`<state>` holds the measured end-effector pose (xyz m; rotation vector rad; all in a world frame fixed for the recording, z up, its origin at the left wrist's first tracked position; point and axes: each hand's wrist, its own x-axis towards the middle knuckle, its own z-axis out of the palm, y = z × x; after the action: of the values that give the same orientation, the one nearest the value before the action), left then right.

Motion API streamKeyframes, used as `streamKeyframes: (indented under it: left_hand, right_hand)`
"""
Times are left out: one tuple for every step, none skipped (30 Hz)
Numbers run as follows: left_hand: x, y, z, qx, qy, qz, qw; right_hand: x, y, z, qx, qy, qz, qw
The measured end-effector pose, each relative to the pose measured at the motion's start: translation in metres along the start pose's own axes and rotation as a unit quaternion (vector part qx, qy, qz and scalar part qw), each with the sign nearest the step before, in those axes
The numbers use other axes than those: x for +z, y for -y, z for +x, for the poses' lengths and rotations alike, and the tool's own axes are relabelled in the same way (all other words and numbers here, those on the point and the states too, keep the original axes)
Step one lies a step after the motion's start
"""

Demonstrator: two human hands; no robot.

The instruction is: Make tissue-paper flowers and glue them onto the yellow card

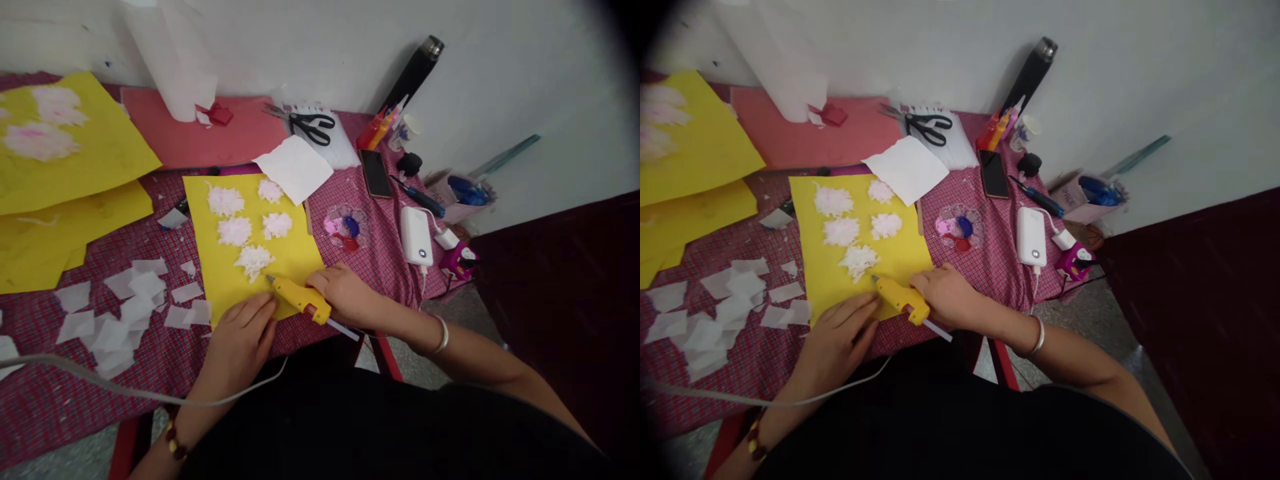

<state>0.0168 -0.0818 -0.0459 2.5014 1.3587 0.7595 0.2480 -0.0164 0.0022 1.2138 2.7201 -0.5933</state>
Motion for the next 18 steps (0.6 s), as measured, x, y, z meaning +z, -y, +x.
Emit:
streamKeyframes:
  left_hand:
    - [0.000,-0.001,0.001,0.001,0.012,0.015,1.000]
    - [0.001,-0.002,0.001,0.001,0.025,0.030,0.999]
    - [0.001,-0.002,0.001,0.000,0.035,0.043,0.998]
    - [0.001,-0.003,0.002,0.000,0.043,0.053,0.998]
    - [0.002,-0.003,0.002,0.000,0.048,0.059,0.997]
    - [0.002,-0.004,0.002,0.001,0.051,0.062,0.997]
    - [0.002,-0.004,0.002,0.002,0.052,0.063,0.997]
    - [0.002,-0.004,0.002,0.002,0.053,0.064,0.997]
    - [0.002,-0.004,0.002,0.003,0.055,0.064,0.996]
    - [0.002,-0.004,0.002,0.002,0.056,0.063,0.996]
    - [0.002,-0.004,0.002,0.000,0.057,0.062,0.996]
    - [0.001,-0.005,0.002,-0.003,0.058,0.060,0.996]
    - [0.001,-0.005,0.002,-0.005,0.060,0.058,0.997]
    - [0.001,-0.005,0.002,-0.006,0.060,0.055,0.997]
    - [0.001,-0.005,0.002,-0.007,0.060,0.052,0.997]
    - [0.000,-0.004,0.002,-0.008,0.060,0.047,0.997]
    - [0.000,-0.004,0.002,-0.011,0.059,0.043,0.997]
    - [0.000,-0.004,0.002,-0.013,0.058,0.038,0.997]
  right_hand:
    - [0.001,0.000,-0.002,0.004,-0.003,0.001,1.000]
    - [0.001,0.000,-0.003,0.009,-0.006,0.001,1.000]
    - [0.001,0.000,-0.003,0.014,-0.009,0.002,1.000]
    - [0.001,0.001,-0.003,0.018,-0.011,0.003,1.000]
    - [0.001,0.001,-0.003,0.020,-0.011,0.005,1.000]
    - [0.001,0.001,-0.002,0.019,-0.009,0.007,1.000]
    - [0.001,0.001,-0.001,0.016,-0.007,0.007,1.000]
    - [0.000,0.001,0.000,0.014,-0.005,0.006,1.000]
    - [0.000,0.001,0.002,0.012,-0.002,0.004,1.000]
    - [-0.001,0.002,0.003,0.010,0.000,0.001,1.000]
    - [-0.001,0.003,0.005,0.010,-0.001,-0.002,1.000]
    - [-0.001,0.004,0.006,0.011,-0.003,-0.003,1.000]
    - [-0.001,0.004,0.008,0.013,-0.006,-0.005,1.000]
    - [-0.001,0.005,0.010,0.016,-0.008,-0.005,1.000]
    - [-0.001,0.006,0.010,0.019,-0.009,-0.003,1.000]
    - [0.000,0.005,0.011,0.020,-0.010,0.000,1.000]
    - [0.001,0.005,0.010,0.018,-0.012,0.007,1.000]
    - [0.002,0.004,0.009,0.014,-0.016,0.016,1.000]
